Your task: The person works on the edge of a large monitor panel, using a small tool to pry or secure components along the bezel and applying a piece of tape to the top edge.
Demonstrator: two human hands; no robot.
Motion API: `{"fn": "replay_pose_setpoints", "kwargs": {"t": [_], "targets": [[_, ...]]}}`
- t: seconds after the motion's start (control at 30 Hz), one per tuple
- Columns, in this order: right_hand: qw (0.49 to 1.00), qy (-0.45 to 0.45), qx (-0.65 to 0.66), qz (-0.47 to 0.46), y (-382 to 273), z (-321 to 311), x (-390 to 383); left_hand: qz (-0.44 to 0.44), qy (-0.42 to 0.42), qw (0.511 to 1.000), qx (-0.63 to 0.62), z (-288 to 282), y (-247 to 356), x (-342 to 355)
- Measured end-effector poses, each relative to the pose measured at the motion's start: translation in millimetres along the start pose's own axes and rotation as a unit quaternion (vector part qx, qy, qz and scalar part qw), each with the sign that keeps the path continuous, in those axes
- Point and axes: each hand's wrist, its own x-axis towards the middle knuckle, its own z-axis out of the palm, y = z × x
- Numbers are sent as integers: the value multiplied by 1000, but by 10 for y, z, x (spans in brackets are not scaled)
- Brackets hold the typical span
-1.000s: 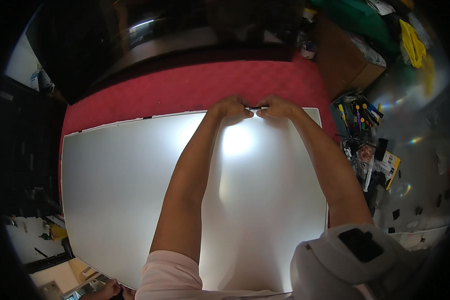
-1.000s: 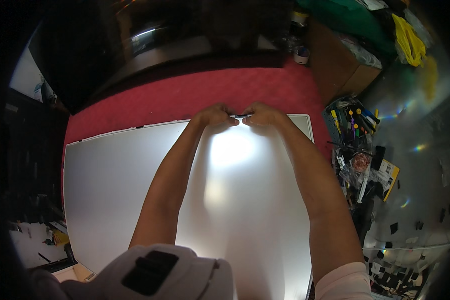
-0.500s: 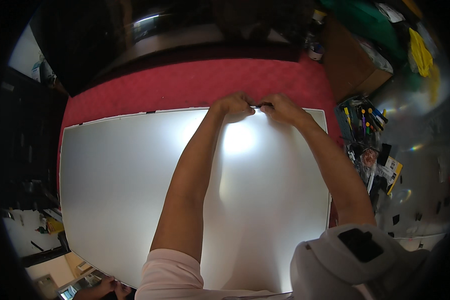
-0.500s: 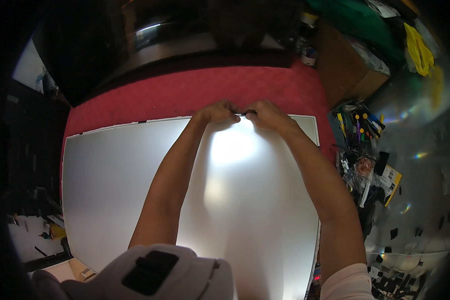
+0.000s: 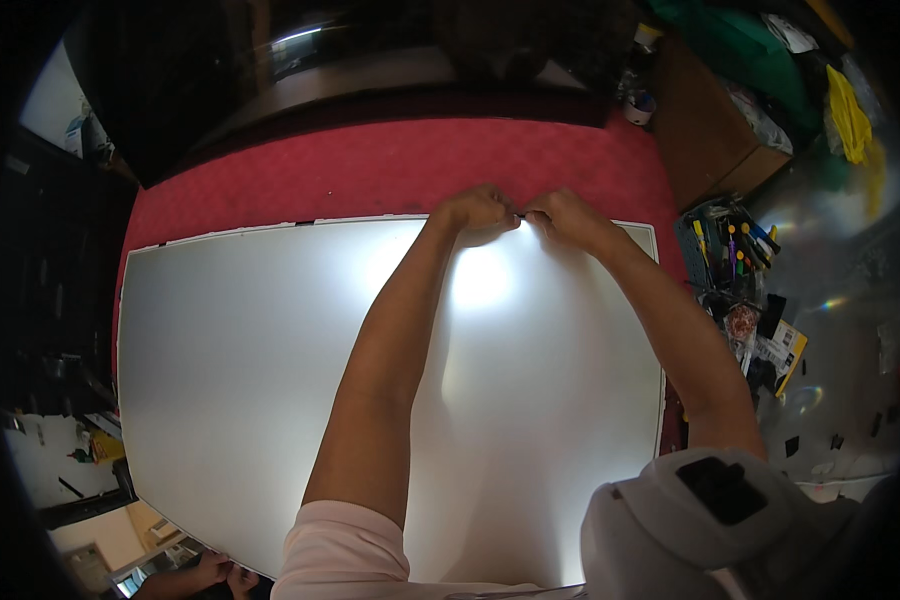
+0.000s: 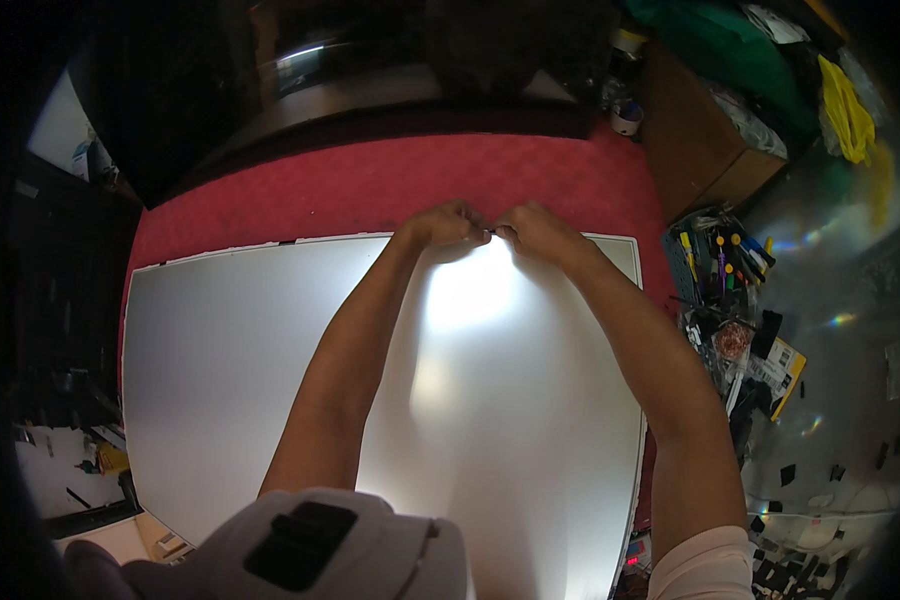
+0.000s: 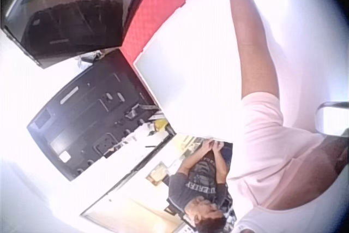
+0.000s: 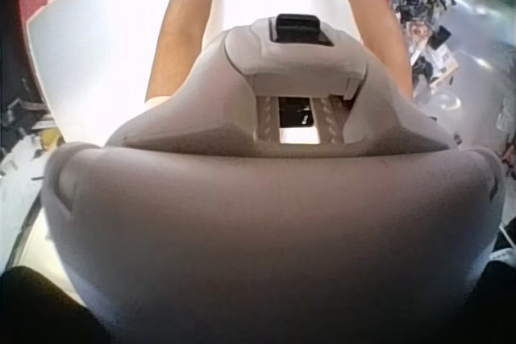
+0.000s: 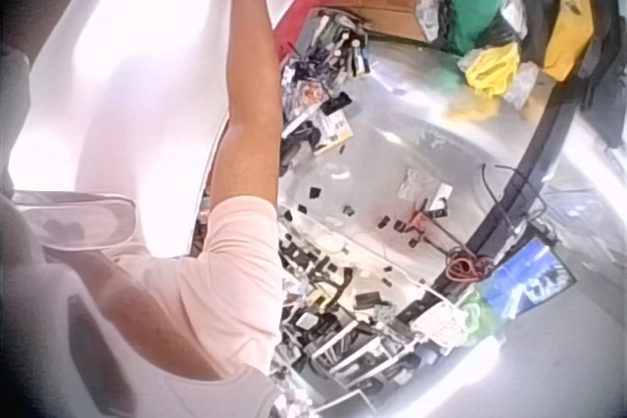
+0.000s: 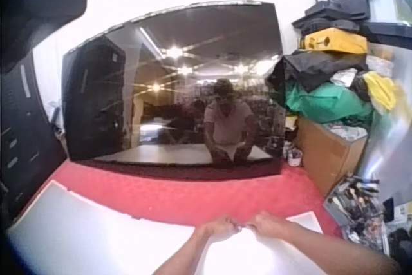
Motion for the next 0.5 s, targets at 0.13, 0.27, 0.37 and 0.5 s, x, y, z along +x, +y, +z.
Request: {"fn": "replay_pose_setpoints", "kwargs": {"t": [0.13, 0.27, 0.37, 0.5], "targets": [[997, 53, -18, -55, 88, 62, -62, -6, -7, 1000, -6, 31, 147, -78], [995, -6, 97, 10, 135, 54, -12, 2, 43, 999, 0, 46, 47, -105], [991, -9, 128, 31, 294, 28, -77, 5, 26, 1000, -8, 80, 210, -139], [989, -18, 122, 82, 134, 17, -53, 19, 34, 999, -9, 67, 126, -119]]}}
